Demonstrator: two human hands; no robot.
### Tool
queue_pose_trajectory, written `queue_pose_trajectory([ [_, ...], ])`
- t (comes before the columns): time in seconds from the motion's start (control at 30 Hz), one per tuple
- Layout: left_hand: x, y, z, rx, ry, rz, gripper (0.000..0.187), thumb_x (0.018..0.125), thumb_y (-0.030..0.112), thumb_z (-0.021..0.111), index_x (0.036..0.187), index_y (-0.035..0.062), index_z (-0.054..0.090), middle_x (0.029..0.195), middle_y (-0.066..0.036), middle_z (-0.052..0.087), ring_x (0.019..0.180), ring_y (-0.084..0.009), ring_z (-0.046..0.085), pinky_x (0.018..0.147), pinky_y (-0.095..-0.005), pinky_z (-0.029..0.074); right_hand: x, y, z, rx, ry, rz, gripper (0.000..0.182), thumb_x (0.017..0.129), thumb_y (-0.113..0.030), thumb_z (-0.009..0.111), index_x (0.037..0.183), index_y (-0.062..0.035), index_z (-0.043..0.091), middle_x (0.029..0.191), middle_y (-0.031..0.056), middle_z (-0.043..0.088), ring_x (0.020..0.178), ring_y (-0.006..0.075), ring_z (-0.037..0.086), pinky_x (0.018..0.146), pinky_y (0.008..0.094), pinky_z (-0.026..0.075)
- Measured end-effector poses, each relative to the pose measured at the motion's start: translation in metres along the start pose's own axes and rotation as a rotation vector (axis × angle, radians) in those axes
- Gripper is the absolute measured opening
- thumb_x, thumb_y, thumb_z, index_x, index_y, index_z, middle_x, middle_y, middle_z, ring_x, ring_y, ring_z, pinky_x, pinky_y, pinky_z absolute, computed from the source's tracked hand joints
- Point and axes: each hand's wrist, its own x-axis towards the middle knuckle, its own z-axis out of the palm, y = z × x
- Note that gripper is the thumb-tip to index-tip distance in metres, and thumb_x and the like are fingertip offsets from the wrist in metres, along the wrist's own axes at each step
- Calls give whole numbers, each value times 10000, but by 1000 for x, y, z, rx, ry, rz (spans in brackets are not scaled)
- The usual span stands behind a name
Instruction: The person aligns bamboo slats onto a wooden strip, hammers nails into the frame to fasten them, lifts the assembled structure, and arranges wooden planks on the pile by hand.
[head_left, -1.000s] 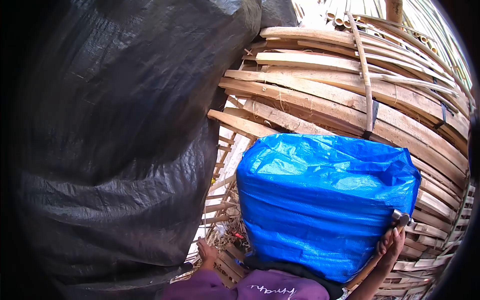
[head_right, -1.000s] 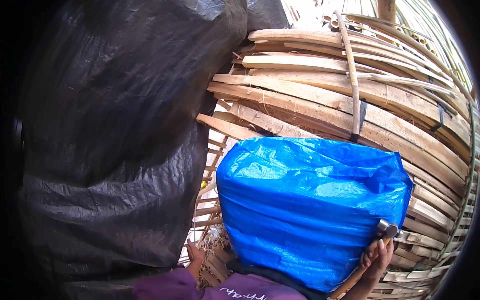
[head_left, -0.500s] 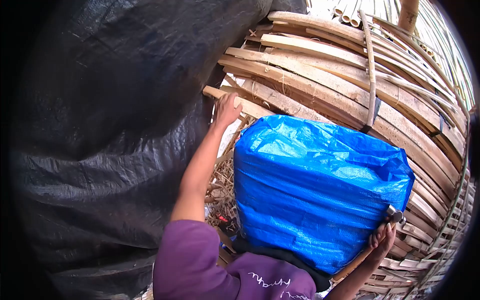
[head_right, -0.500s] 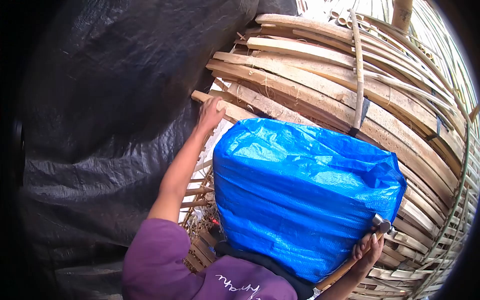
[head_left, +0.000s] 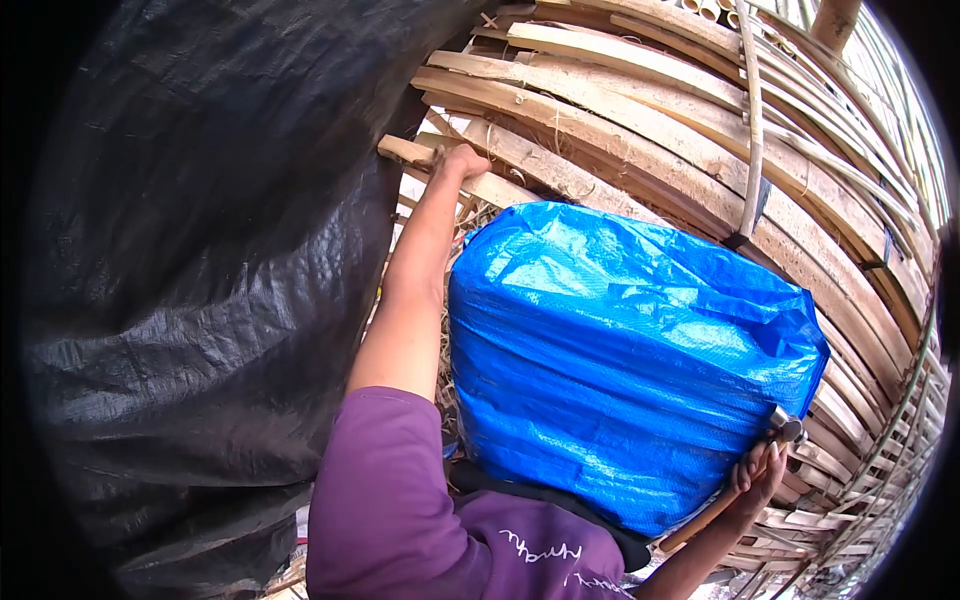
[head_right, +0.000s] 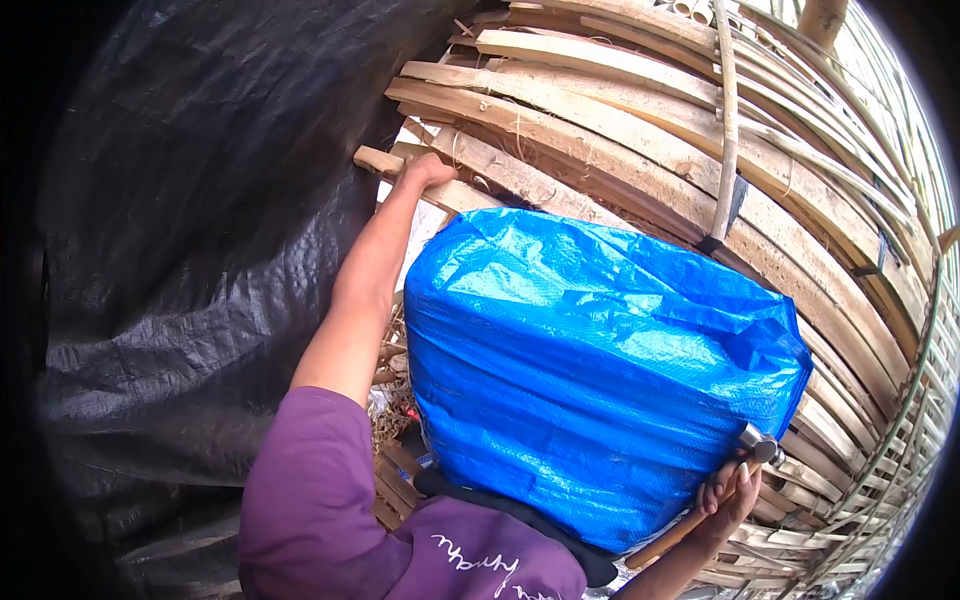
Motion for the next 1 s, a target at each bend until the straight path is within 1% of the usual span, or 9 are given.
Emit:
queue_pose_trajectory([
  [0.03,-49,15,-30,-68,-39,-31,665,748,433,592,1291,50,578,1408,-183,479,1370,-347,370,1170,-500,156,-1,-1,2,-14,33,8,302,979,-214,463,1178,9,415,593,20,395,317,70,309,261,203,288],
  [0.13,-50,20,-36,-89,-40,-38,634,763,349,586,1303,18,555,1421,-191,462,1371,-403,347,1140,-535,228,-1,0,8,-17,81,-7,300,974,-219,476,1165,3,414,581,17,401,306,76,309,256,211,288],
  [0.2,-51,23,-35,-96,39,-31,505,778,200,568,1250,22,601,1357,-216,515,1275,-356,490,1074,-423,390,-2,0,5,-18,57,6,313,967,-228,495,1163,2,416,574,19,403,307,82,324,261,215,301],
  [0.37,-6,-9,-8,-295,426,-93,239,814,173,652,1027,80,707,1139,-206,651,1105,-353,605,983,-433,458,-1,-1,2,-54,88,30,336,954,-247,526,1168,-9,421,571,19,405,310,85,331,265,220,307],
  [0.47,-57,-22,-45,-586,678,-120,150,847,130,628,978,96,692,1039,-200,676,1010,-356,641,874,-435,497,-2,-2,4,-30,58,34,334,952,-249,532,1169,-18,427,571,20,404,313,85,333,269,219,302],
  [0.6,-84,-74,-39,-617,959,101,128,897,160,603,945,60,667,900,-155,692,863,-344,645,772,-440,480,-2,-2,7,-23,31,40,328,952,-250,534,1167,-23,435,574,20,406,319,82,332,277,216,302],
  [0.7,-141,-108,9,-601,937,277,147,905,151,584,976,37,642,968,-173,649,892,-369,624,800,-438,476,-1,-1,7,-11,-9,39,332,949,-246,535,1171,-18,441,581,24,411,323,79,327,284,213,303],
  [0.9,-312,-152,184,-181,436,133,356,892,201,579,1226,79,607,1352,-262,434,1120,-456,532,925,-480,458,-3,-8,15,21,3,85,344,908,-219,593,1156,-13,471,580,40,421,343,94,334,306,226,295],
  [1.0,-376,-172,259,-374,266,108,550,795,71,687,1321,84,526,1439,-295,314,1280,-458,407,1065,-469,358,-5,-11,18,19,-43,75,331,916,-197,580,1181,-26,477,612,39,445,359,86,343,324,218,316],
])
